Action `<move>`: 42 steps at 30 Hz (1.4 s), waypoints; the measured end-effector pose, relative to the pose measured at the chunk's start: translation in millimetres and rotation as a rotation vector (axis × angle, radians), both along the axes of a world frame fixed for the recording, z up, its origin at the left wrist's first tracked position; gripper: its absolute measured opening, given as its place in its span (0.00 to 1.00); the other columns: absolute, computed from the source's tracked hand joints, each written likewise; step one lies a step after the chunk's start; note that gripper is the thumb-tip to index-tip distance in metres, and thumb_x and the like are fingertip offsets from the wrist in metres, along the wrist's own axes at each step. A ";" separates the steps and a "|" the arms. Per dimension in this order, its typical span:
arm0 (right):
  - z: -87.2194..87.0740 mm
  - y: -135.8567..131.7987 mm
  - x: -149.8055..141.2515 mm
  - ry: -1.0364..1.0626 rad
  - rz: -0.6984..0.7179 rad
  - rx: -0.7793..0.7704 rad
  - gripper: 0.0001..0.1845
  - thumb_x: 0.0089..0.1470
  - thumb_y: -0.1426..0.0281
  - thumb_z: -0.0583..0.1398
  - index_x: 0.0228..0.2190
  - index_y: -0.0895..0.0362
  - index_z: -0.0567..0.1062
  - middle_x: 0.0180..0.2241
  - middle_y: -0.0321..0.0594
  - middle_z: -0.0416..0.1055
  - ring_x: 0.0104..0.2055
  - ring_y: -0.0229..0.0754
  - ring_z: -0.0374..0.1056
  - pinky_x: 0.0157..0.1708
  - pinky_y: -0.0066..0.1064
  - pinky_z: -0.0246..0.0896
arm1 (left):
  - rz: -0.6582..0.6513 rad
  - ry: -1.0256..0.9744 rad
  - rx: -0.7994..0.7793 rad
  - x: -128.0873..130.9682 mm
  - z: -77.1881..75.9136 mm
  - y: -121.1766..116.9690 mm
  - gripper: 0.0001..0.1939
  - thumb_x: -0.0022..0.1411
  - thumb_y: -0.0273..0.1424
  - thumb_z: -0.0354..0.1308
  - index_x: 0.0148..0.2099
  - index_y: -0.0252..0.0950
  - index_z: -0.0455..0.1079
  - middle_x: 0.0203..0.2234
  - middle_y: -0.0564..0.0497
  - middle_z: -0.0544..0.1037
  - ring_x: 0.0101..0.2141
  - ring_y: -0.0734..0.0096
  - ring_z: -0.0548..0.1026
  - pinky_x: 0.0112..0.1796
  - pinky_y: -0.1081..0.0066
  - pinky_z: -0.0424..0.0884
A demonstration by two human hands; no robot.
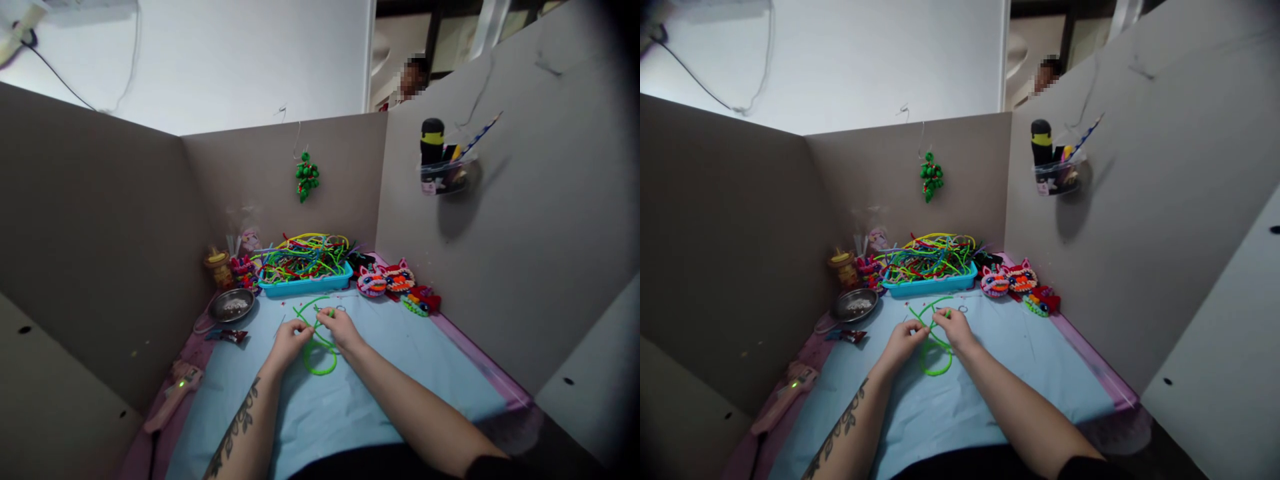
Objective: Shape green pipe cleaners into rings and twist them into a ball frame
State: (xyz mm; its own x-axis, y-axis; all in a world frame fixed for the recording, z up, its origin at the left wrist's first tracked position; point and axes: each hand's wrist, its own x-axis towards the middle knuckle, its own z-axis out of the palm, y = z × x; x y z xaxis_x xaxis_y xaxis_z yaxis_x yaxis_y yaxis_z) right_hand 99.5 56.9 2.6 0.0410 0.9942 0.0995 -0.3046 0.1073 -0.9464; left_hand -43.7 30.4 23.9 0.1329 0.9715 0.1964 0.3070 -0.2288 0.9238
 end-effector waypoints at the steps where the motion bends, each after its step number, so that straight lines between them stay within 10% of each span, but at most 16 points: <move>1: -0.8 -0.2 -1.2 0.020 -0.020 0.000 0.09 0.34 0.67 0.64 0.17 0.58 0.70 0.16 0.30 0.63 0.22 0.33 0.55 0.26 0.26 0.50 | 0.004 -0.008 -0.007 -0.6 -0.5 0.7 0.11 0.47 0.35 0.60 0.19 0.35 0.68 0.16 0.52 0.67 0.22 0.73 0.63 0.26 0.72 0.58; 28: -3.5 4.2 7.1 0.073 -0.167 0.157 0.09 0.42 0.63 0.62 0.22 0.55 0.70 0.21 0.33 0.62 0.26 0.36 0.56 0.28 0.27 0.52 | 0.046 -0.166 -0.102 -3.3 -8.1 5.9 0.17 0.47 0.41 0.61 0.19 0.34 0.62 0.14 0.57 0.59 0.19 0.78 0.56 0.23 0.74 0.51; 34: -4.4 2.2 14.0 -0.159 -0.011 0.056 0.23 0.45 0.55 0.60 0.40 0.54 0.72 0.38 0.40 0.70 0.36 0.42 0.65 0.29 0.28 0.56 | 0.177 -0.222 -0.117 -10.7 -8.1 9.0 0.21 0.43 0.46 0.62 0.17 0.34 0.62 0.13 0.58 0.57 0.18 0.79 0.55 0.21 0.75 0.50; 42: -13.7 5.5 11.9 -0.332 0.040 0.137 0.12 0.44 0.61 0.60 0.21 0.58 0.71 0.18 0.34 0.65 0.23 0.36 0.60 0.25 0.27 0.54 | 0.133 -0.322 -0.234 -9.4 -8.5 9.1 0.21 0.44 0.48 0.61 0.25 0.33 0.67 0.17 0.55 0.66 0.21 0.76 0.65 0.22 0.77 0.56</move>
State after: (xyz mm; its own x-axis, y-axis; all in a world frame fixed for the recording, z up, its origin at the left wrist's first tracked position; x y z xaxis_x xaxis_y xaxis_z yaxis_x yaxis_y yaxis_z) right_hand 111.4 62.4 -11.1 -0.0546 0.9708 0.2338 0.0107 0.2347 -0.9720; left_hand -53.1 39.5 15.4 -0.0293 0.9994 -0.0205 0.0066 0.0207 0.9998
